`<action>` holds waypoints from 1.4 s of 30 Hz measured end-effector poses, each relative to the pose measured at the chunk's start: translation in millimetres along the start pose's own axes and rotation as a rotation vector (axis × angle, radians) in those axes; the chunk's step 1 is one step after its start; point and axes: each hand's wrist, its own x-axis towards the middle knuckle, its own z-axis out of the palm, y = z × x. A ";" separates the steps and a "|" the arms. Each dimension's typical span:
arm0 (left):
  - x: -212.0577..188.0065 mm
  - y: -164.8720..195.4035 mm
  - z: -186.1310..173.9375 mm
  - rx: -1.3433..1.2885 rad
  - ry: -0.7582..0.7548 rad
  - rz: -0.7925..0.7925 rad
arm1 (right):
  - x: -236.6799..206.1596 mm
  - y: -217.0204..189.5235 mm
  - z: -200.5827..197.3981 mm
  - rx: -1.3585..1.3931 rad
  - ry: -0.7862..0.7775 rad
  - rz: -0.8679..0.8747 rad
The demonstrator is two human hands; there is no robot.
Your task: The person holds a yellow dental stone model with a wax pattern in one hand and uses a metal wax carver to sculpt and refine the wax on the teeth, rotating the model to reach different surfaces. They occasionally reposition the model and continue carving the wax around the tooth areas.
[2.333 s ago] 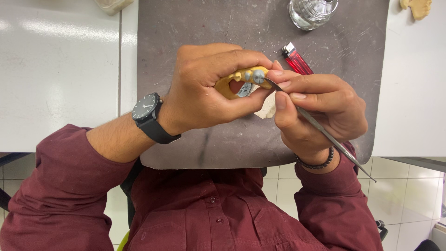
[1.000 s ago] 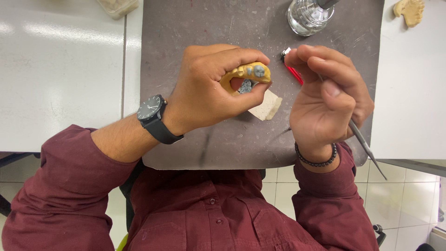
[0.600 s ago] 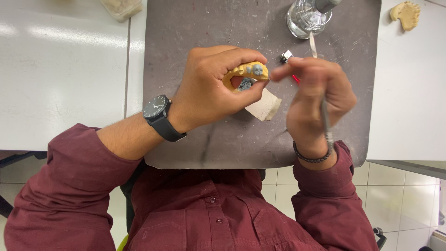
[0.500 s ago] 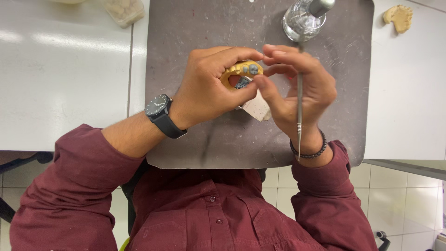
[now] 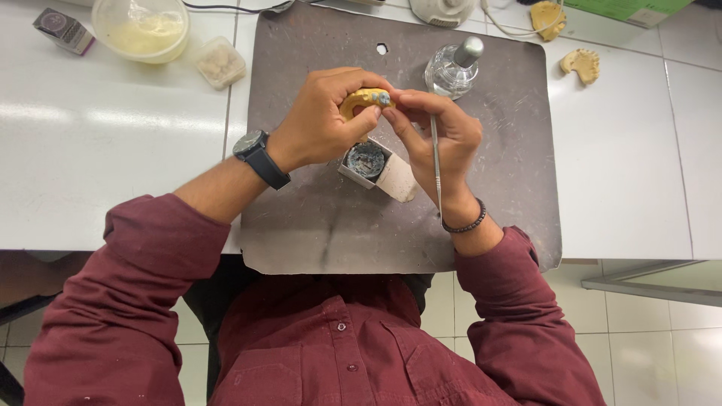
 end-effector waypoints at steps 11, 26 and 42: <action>0.0 16.8 1.8 -0.020 0.119 -0.182 | 43.0 -32.9 -37.7 -0.028 -0.399 0.124; -22.5 30.3 24.8 0.028 0.291 -0.170 | 9.5 -11.6 -29.7 0.046 -0.152 0.003; -25.9 21.8 23.4 0.053 0.265 -0.145 | 17.0 -22.9 -20.5 -0.219 -0.292 -0.227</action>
